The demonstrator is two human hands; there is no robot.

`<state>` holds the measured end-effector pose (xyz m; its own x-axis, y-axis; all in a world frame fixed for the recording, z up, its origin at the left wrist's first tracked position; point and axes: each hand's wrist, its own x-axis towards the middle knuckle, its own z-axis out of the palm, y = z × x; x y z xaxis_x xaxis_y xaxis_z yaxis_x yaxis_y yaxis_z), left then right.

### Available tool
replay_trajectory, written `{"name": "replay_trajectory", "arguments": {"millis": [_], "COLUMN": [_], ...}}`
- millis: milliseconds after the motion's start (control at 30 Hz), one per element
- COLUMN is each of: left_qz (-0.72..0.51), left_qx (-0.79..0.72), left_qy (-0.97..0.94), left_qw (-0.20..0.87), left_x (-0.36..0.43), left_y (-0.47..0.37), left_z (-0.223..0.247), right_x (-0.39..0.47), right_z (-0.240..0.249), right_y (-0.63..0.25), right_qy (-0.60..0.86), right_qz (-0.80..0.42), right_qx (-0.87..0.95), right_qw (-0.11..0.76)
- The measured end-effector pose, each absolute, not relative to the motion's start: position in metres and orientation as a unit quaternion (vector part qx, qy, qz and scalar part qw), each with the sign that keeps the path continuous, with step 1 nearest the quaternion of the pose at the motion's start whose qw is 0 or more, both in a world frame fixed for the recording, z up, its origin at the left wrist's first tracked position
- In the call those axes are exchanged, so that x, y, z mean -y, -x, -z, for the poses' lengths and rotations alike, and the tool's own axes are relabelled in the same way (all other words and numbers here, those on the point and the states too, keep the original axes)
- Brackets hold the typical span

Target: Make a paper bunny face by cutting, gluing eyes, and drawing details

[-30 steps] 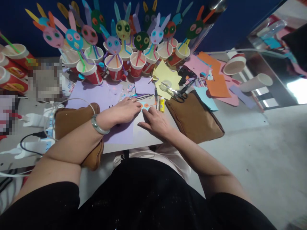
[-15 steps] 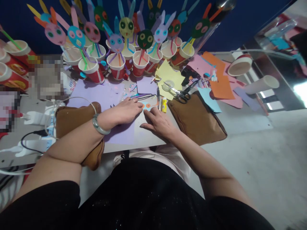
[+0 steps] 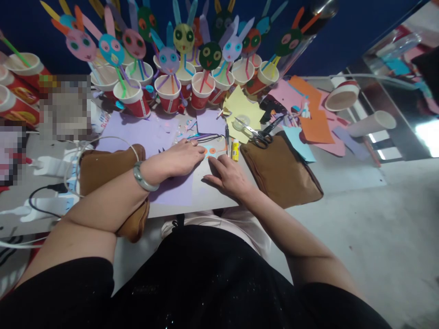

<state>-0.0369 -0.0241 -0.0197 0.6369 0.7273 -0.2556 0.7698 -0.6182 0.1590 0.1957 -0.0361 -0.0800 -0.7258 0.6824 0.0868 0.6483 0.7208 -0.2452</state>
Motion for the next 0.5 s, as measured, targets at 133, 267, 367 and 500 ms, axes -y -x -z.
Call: {"name": "replay_trajectory", "arguments": {"millis": [133, 267, 367, 500], "left_qz": [0.095, 0.082, 0.08, 0.081], "left_qx": [-0.414, -0.417, -0.424, -0.424], "left_qy": [-0.897, -0.896, -0.893, -0.893], "left_qw": [0.119, 0.125, 0.13, 0.13], "left_x": [0.024, 0.0247, 0.0254, 0.0248], "left_y": [0.0364, 0.0363, 0.0361, 0.0354], "left_z": [0.0194, 0.02, 0.0207, 0.019], "right_x": [0.0344, 0.0336, 0.0342, 0.035], "right_z": [0.0777, 0.0778, 0.0769, 0.0754], "right_y": [-0.1939, -0.1931, -0.1912, -0.1906], "right_qy": [0.362, 0.366, 0.372, 0.374], "right_qz": [-0.097, -0.097, -0.093, -0.091], "right_qx": [0.925, 0.924, 0.922, 0.921], "right_qw": [0.06, 0.053, 0.05, 0.057]}}
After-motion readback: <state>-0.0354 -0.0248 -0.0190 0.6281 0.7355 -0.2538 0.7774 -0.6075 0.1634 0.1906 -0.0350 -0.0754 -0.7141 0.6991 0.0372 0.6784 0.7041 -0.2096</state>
